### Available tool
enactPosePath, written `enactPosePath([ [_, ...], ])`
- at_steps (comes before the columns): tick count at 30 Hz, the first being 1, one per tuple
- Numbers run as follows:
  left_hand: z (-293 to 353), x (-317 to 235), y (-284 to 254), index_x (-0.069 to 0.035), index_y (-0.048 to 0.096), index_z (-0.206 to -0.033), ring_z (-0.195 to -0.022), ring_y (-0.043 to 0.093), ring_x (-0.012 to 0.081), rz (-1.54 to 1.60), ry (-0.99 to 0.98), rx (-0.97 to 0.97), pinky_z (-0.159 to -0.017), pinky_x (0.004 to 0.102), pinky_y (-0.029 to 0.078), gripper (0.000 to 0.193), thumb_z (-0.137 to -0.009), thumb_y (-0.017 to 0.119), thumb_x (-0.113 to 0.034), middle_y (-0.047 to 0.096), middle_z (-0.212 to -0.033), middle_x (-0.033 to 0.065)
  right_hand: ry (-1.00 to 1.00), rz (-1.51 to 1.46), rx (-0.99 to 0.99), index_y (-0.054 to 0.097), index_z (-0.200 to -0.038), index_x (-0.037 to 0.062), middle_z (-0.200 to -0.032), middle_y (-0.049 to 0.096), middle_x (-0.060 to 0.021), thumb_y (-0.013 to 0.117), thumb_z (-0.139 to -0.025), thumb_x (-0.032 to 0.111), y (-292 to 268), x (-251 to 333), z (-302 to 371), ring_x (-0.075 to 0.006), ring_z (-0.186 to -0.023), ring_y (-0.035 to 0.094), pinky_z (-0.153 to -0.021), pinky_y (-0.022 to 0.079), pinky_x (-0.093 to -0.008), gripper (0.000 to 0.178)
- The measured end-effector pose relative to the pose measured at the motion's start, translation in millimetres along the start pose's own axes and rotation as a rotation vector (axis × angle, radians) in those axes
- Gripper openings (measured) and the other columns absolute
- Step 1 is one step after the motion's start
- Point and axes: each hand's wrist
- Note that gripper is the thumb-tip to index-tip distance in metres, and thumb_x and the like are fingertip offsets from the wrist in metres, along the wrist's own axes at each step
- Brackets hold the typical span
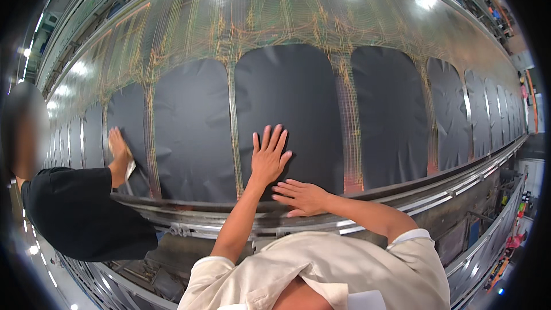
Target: The person places black fabric pieces onto a drying rack, then moves to a workbench to handle wooden screen printing frames. They apply yellow tape to the edges of a purple screen frame and place it on a stand.
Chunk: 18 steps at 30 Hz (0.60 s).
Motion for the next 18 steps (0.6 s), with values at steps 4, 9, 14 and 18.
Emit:
enactPosePath([
  [4,-6.6,14.7,-9.8,-0.017,0.041,-0.152,-0.150,0.025,0.0304,0.029,0.011,0.058,-0.119,0.0603,0.014,0.067,-0.096,0.052,-0.052,0.031,-0.161,0.0074,0.103,0.128,-0.071,0.036,-0.154,0.0166,-0.160,0.033,-0.0011,0.040,-0.102,0.053,-18.1,-39.0,16.4,-0.0208,-0.150,0.025,-0.124,0.015,-0.0443,0.064],
  [9,-77.3,71.4,-16.3,-0.015,0.042,-0.151,-0.149,0.025,0.0333,0.004,-0.062,-0.066,-0.119,0.0606,0.014,0.065,-0.097,0.049,-0.051,0.031,-0.161,0.0104,0.202,0.160,-0.140,0.043,-0.150,0.0173,-0.158,0.037,-0.0045,0.051,-0.097,0.048,-72.5,-122.1,-26.1,-0.0239,-0.148,0.031,-0.122,0.019,-0.0512,0.062],
  [14,-127.5,76.4,-12.1,-0.006,0.039,-0.151,-0.149,0.022,0.0397,-0.039,-0.124,-0.110,-0.120,0.0585,0.013,0.073,-0.096,0.049,-0.054,0.028,-0.159,0.0231,-0.043,0.282,-0.106,0.041,-0.151,0.0181,-0.158,0.037,-0.0034,0.048,-0.098,0.052,-150.4,-250.9,-85.9,-0.0215,-0.148,0.030,-0.123,0.018,-0.0511,0.064],
  [18,-105.7,47.2,1.1,-0.003,0.037,-0.151,-0.149,0.021,0.0418,0.087,-0.040,-0.018,-0.119,0.0601,0.013,0.082,-0.094,0.048,-0.060,0.027,-0.159,0.0235,0.025,0.313,-0.130,0.040,-0.152,0.0231,-0.161,0.031,-0.0031,0.052,-0.096,0.054,-199.2,-308.1,-120.1,-0.0239,-0.150,0.027,-0.123,0.018,-0.0502,0.066],
])
Point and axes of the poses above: each hand's wrist, its own z-axis away from the middle knuckle, its own y-axis out of the palm, x = y × z
